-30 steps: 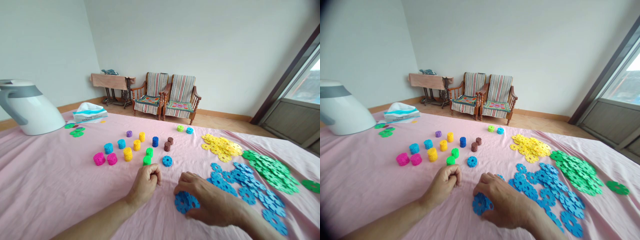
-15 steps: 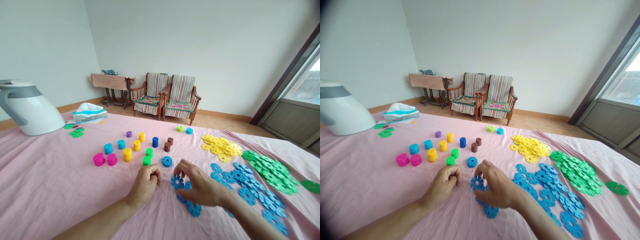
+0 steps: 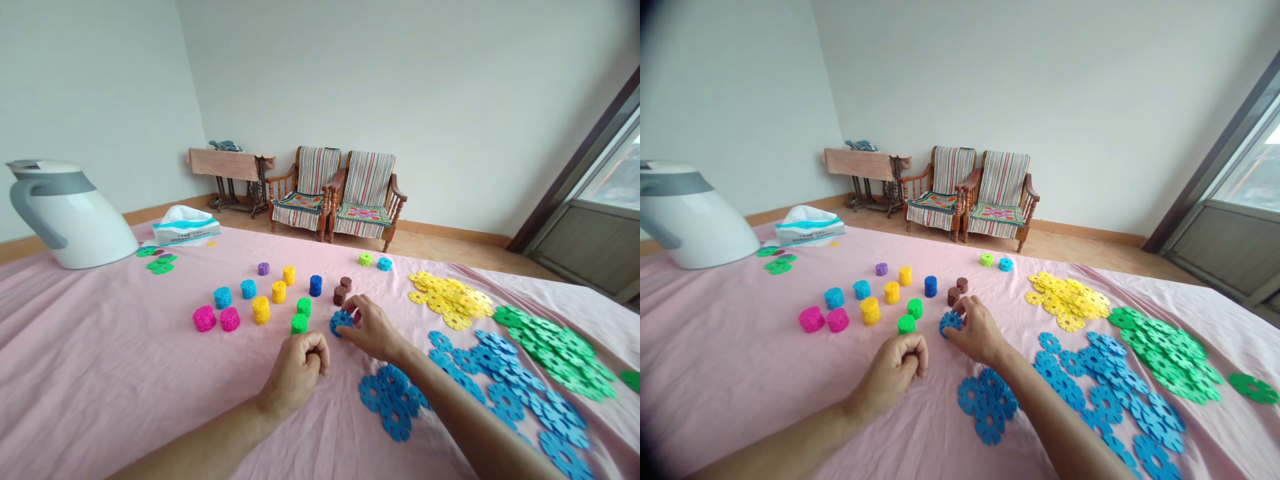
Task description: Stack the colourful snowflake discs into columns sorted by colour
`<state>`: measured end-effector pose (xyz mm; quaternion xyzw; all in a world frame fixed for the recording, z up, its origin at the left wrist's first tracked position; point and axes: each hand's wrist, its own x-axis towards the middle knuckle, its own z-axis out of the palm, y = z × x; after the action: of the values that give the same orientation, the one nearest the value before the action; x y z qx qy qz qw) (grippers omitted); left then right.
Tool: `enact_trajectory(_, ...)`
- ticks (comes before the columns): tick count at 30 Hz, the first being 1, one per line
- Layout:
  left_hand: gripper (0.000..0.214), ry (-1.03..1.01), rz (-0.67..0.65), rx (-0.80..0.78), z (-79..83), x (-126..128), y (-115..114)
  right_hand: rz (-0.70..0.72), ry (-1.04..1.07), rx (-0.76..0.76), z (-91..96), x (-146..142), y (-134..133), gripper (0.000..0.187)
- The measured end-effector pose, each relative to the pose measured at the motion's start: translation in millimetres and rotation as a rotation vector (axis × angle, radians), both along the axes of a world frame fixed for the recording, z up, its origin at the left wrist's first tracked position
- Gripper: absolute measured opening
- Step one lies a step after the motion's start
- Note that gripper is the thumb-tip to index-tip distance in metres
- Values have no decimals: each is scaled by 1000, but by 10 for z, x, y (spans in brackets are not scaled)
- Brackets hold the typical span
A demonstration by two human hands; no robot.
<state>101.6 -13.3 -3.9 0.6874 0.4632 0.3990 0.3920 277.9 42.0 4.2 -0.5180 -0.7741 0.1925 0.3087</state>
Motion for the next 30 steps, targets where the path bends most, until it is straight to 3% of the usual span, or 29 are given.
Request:
enact_trajectory(19, 23, -11, 1, -9, 33, 8, -8, 37, -32, -36, -23, -11, 24, 21)
enact_trajectory(26, 22, -26, 7, -19, 40, 10, -13, 66, -73, -61, 8, -15, 10, 37)
enact_trajectory(30, 22, -27, 6, -23, 39, 6, -14, 62, -122, -52, -4, -20, 18, 33)
